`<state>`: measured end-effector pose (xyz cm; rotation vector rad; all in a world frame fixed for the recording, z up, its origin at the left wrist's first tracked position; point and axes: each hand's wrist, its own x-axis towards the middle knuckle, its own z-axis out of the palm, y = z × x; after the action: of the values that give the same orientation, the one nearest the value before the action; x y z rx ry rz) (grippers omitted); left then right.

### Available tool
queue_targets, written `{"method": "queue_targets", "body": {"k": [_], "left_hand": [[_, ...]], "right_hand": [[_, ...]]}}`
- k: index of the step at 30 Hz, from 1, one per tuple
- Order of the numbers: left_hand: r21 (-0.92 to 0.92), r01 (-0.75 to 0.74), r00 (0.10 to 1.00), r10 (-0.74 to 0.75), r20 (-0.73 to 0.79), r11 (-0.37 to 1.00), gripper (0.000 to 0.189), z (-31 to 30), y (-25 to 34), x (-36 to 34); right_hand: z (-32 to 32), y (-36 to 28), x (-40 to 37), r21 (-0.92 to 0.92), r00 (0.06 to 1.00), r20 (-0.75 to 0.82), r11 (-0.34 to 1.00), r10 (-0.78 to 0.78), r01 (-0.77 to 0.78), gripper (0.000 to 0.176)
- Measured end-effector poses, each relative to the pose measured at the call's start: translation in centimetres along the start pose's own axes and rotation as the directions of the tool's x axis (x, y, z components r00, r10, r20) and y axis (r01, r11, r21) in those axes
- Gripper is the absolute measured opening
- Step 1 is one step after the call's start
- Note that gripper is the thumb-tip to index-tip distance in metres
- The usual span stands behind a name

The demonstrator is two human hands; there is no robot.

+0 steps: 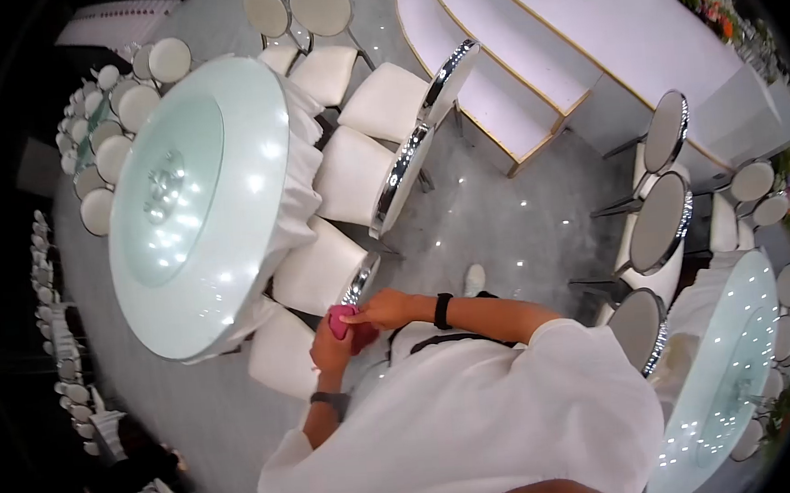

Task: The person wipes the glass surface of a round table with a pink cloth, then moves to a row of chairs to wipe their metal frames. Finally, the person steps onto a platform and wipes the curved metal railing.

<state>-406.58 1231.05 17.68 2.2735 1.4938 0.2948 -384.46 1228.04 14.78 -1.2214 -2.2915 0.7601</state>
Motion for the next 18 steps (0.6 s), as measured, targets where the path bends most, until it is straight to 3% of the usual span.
{"method": "queue_targets", "body": {"k": [1,2,3,5,9,10,12,13,15,18], "left_hand": [[0.06,0.062,0.998,-0.064,0.02,0.996,0.065,0.0,1.7,0.7],[0.114,0.129,0.99,-0.135,0.042,0.985,0.061,0.3,3.2,1.0],[0.129,0.128,0.989,-0.136,0.054,0.983,0.061,0.5,4.4,1.6],[0.132,0.104,0.99,-0.115,0.078,0.986,0.051,0.8,6.9,3.7],[0.141,-0.082,0.996,0.078,0.035,0.987,0.034,4.6,9.7,8.7],[0.142,-0.084,0.996,0.079,0.04,0.986,0.034,6.0,9.9,10.4],[0.061,-0.196,0.973,0.202,-0.111,0.979,0.026,8.4,10.4,13.4],[0.064,-0.2,0.974,0.205,-0.095,0.978,0.026,8.2,12.5,14.7],[-0.118,-0.232,0.914,0.175,-0.367,0.965,0.024,8.7,16.9,17.6],[-0.182,-0.264,0.899,0.173,-0.402,0.947,0.03,10.9,20.1,23.4]], "right_hand": [[0.1,1.5,0.2,-0.05,0.996,0.072,0.998,-0.045,0.049,0.069],[0.4,2.9,0.3,-0.025,0.984,-0.088,0.988,-0.154,0.153,0.056],[0.0,4.1,0.1,-0.009,0.984,-0.099,0.989,-0.149,0.149,0.056],[-2.0,7.1,-0.1,-0.127,0.999,0.031,0.991,-0.038,0.042,0.039],[-6.1,10.9,-3.1,-0.182,0.988,0.122,0.98,0.099,-0.075,0.028],[-7.6,11.3,-4.0,-0.153,0.987,0.04,0.977,0.155,-0.148,0.027],[-11.4,12.2,-5.5,-0.051,0.952,-0.19,0.966,0.241,-0.255,0.024],[-12.8,13.4,-5.5,-0.039,0.948,-0.193,0.964,0.253,-0.265,0.024],[-16.0,16.5,-5.4,-0.056,0.898,-0.363,0.957,0.247,-0.286,0.031],[-20.2,21.2,-5.2,-0.043,0.867,-0.413,0.944,0.281,-0.326,0.035]]}}
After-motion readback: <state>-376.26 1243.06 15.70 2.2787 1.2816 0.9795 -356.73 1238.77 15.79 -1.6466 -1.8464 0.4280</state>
